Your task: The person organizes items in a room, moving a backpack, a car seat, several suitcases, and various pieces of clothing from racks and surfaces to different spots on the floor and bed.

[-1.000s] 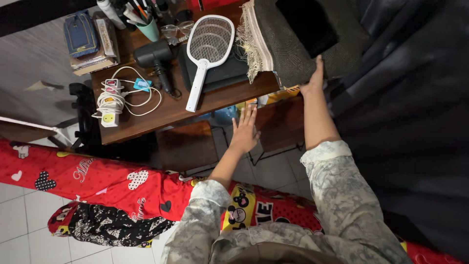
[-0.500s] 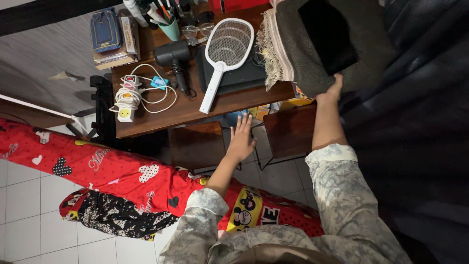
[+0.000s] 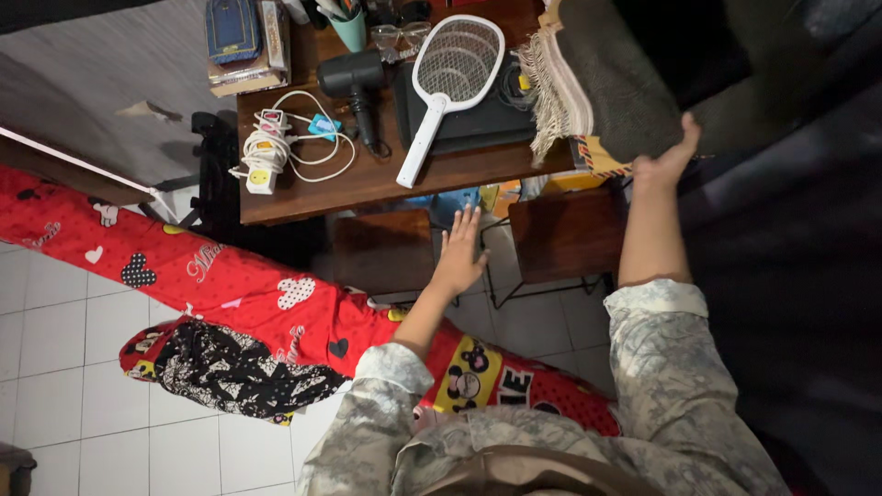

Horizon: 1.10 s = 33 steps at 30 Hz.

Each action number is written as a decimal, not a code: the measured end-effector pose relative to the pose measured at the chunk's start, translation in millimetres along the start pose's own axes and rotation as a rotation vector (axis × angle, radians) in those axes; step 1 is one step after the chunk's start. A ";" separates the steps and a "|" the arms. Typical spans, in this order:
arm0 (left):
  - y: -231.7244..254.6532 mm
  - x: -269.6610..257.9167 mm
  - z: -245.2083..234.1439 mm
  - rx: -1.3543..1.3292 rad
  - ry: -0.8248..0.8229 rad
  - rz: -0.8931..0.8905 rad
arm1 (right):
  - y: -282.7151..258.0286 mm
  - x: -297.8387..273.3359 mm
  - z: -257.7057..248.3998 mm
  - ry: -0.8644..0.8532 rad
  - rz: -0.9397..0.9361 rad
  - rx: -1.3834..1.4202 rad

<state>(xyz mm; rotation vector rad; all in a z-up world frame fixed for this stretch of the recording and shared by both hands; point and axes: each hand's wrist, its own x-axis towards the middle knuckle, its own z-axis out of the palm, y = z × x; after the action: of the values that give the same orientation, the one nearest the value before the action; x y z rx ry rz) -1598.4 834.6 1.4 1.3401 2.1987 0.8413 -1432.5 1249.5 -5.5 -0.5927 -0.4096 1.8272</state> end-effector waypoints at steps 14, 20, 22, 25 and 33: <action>112.9 -54.4 -67.2 -0.425 0.631 0.384 | -43.5 -223.6 20.9 -0.162 -0.047 0.203; 151.7 -103.4 -97.2 -0.415 0.473 0.509 | -49.8 -363.0 -1.8 -0.235 -0.094 0.227; 165.0 -128.7 -97.8 -0.333 0.402 0.578 | -53.8 -405.3 -13.1 -0.229 -0.122 0.228; 181.0 -172.8 -92.6 -0.304 0.306 0.688 | -59.6 -470.9 -35.7 -0.287 -0.176 0.208; 232.3 -293.8 -64.1 -0.284 -0.100 1.076 | -84.1 -657.4 -124.8 -0.126 -0.508 0.091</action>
<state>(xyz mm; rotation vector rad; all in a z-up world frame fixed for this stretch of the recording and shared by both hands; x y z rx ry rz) -1361.8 634.9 221.6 2.3243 1.0882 1.3093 -1125.8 653.2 67.6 -0.2762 -0.5073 1.3885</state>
